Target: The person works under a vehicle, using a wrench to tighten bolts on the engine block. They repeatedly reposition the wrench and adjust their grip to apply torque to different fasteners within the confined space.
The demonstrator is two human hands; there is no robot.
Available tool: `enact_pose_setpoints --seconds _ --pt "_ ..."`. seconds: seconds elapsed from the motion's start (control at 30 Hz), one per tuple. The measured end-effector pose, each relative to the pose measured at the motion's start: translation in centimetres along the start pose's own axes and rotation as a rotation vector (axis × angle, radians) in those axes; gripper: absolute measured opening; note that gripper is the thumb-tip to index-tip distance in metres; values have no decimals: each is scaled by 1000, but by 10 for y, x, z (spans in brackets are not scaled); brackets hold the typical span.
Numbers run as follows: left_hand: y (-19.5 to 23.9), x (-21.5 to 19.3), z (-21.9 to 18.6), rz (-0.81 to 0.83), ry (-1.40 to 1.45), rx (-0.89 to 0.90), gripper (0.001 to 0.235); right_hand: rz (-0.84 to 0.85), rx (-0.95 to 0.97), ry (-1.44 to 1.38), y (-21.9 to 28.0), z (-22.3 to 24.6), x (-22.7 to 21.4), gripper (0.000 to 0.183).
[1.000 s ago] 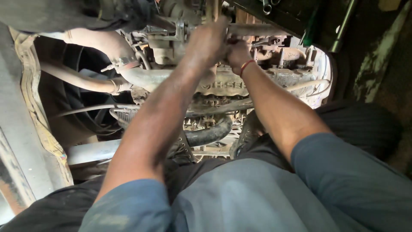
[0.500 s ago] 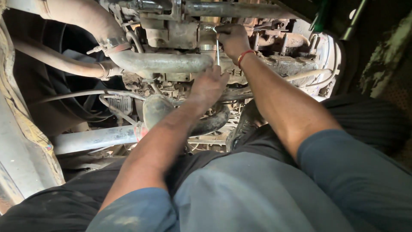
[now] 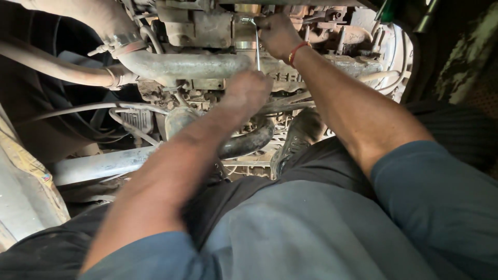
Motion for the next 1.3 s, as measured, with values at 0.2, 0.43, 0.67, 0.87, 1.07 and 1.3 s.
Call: enact_pose_setpoints --seconds 0.2,0.43,0.67,0.87,1.07,1.3 --pt "16 -39 9 238 -58 30 16 111 145 -289 -5 -5 8 36" --pt "5 -94 39 -67 5 9 12 115 235 -392 -14 -27 13 38" --pt "-50 -125 98 -188 160 -231 24 144 315 -489 -16 -35 6 23" --pt "-34 -109 66 -419 67 -7 15 97 525 -934 -14 -48 7 17" --pt "20 -22 7 -371 42 138 15 -64 388 -536 1 -41 7 32" --pt "10 33 10 -324 2 37 14 -156 64 -168 11 -7 -4 36"
Point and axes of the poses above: each hand's wrist, its own y-axis away from the middle knuckle, its own x-axis out of the palm, z = x × y, the point moved 8 cm from there along -y, towards the middle knuckle, and after that the axes turned 15 degrees about x, right-handed, at the moved point
